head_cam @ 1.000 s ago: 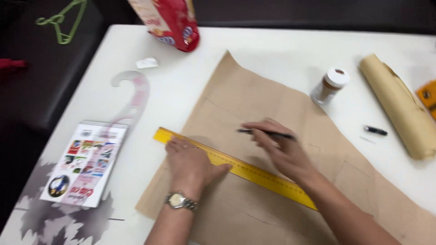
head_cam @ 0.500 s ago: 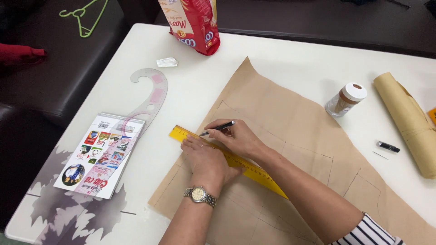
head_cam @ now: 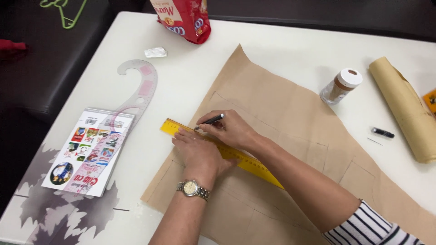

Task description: The person uses a pen and a yellow ruler to draw straight lines and curves on a large sheet of brown paper. They adjust the ruler and a curved template to create a pattern, likely for sewing, on a white table.

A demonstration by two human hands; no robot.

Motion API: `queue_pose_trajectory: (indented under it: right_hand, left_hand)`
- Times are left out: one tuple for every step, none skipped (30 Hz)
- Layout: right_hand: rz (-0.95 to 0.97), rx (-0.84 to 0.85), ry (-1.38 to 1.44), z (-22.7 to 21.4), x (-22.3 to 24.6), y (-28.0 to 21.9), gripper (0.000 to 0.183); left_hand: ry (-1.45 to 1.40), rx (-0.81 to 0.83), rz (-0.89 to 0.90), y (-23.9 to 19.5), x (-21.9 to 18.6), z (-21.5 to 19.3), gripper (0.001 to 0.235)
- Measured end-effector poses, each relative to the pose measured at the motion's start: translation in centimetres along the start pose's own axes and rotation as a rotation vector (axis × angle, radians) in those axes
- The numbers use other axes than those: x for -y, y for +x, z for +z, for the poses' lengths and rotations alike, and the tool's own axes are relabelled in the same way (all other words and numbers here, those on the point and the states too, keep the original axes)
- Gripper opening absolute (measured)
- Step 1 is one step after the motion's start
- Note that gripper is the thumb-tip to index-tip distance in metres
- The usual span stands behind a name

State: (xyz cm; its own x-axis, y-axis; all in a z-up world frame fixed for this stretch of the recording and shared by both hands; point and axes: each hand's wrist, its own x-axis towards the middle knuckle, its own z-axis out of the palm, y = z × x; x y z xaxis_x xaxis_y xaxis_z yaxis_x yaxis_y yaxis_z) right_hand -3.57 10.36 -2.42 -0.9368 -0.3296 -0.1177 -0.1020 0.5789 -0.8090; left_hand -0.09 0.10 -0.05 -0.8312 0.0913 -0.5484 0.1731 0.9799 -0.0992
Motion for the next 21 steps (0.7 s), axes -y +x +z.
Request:
queue_pose_trajectory:
  right_hand:
    - [-0.018, -0.009, 0.004, -0.2, -0.4, -0.5, 0.022]
    - [-0.033, -0.020, 0.007, -0.5, -0.8, -1.1, 0.021]
    - [-0.023, -0.024, 0.009, -0.8, -1.1, -2.0, 0.021]
    - [-0.023, -0.026, 0.008, -1.2, -1.4, -2.8, 0.021]
    - [-0.023, -0.028, 0.006, -1.7, -1.6, -3.6, 0.021]
    - [-0.013, -0.034, 0.008, -2.1, -1.8, -4.7, 0.021]
    - [0.018, -0.050, 0.012, -2.5, -2.0, -5.7, 0.022]
    - [0.050, -0.065, 0.016, -3.0, -2.2, -6.7, 0.022]
    - [0.061, -0.069, 0.018, -3.4, -2.3, -7.8, 0.022]
    - [0.101, -0.082, 0.036, -3.8, -2.5, -8.9, 0.022]
    - [0.140, -0.094, 0.053, -4.1, -2.7, -10.0, 0.022]
    - [0.152, -0.100, 0.056, -4.5, -2.6, -11.2, 0.022]
    - [0.210, -0.106, 0.108, -5.0, -2.5, -12.5, 0.022]
    - [0.267, -0.114, 0.161, -5.4, -2.4, -13.7, 0.023]
    - [0.276, -0.123, 0.164, -5.7, -2.7, -14.7, 0.023]
    - [0.320, -0.141, 0.186, -6.1, -2.9, -15.7, 0.023]
    - [0.364, -0.159, 0.207, -6.5, -3.1, -16.7, 0.023]
    - [0.372, -0.170, 0.208, -6.7, -4.1, -17.6, 0.023]
    - [0.396, -0.192, 0.245, -6.9, -5.1, -18.5, 0.023]
    - [0.421, -0.214, 0.281, -7.1, -6.1, -19.4, 0.023]
    - [0.430, -0.225, 0.282, -7.3, -6.6, -20.2, 0.023]
  left_hand:
    - [0.012, -0.002, -0.006, 0.0, 0.0, 0.0, 0.120]
    - [0.024, -0.004, -0.008, 0.0, 0.0, 0.0, 0.118]
    - [0.028, 0.001, 0.001, -0.1, -0.1, 0.1, 0.118]
    - [0.024, -0.008, -0.014, -0.2, -0.3, 0.0, 0.118]
    - [0.020, -0.017, -0.028, -0.3, -0.5, 0.0, 0.118]
    - [0.025, -0.014, -0.018, -0.1, -0.4, 0.2, 0.118]
    - [0.047, -0.017, -0.030, 0.1, -0.3, 0.4, 0.120]
    - [0.068, -0.017, -0.041, 0.3, -0.2, 0.6, 0.121]
    - [0.073, -0.013, -0.031, 0.1, -0.2, 0.4, 0.121]
    - [0.066, -0.022, -0.041, 0.0, -0.2, 0.3, 0.121]
    - [0.059, -0.032, -0.051, -0.2, -0.3, 0.2, 0.121]
    - [0.064, -0.028, -0.039, 0.0, -0.3, 0.4, 0.121]
    - [0.057, -0.032, -0.049, 0.2, -0.2, 0.6, 0.124]
    - [0.052, -0.039, -0.058, 0.4, -0.3, 0.7, 0.127]
    - [0.058, -0.037, -0.047, 0.4, -0.4, 0.8, 0.127]
    - [0.052, -0.028, -0.054, 0.4, -0.5, 0.8, 0.128]
    - [0.047, -0.020, -0.060, 0.4, -0.6, 0.7, 0.130]
    - [0.052, -0.021, -0.048, 0.4, -0.6, 0.8, 0.130]
    - [0.049, -0.032, -0.052, 0.4, -0.6, 1.0, 0.130]
    - [0.044, -0.040, -0.055, 0.4, -0.6, 1.0, 0.131]
    - [0.049, -0.040, -0.041, 0.5, -0.6, 1.1, 0.131]
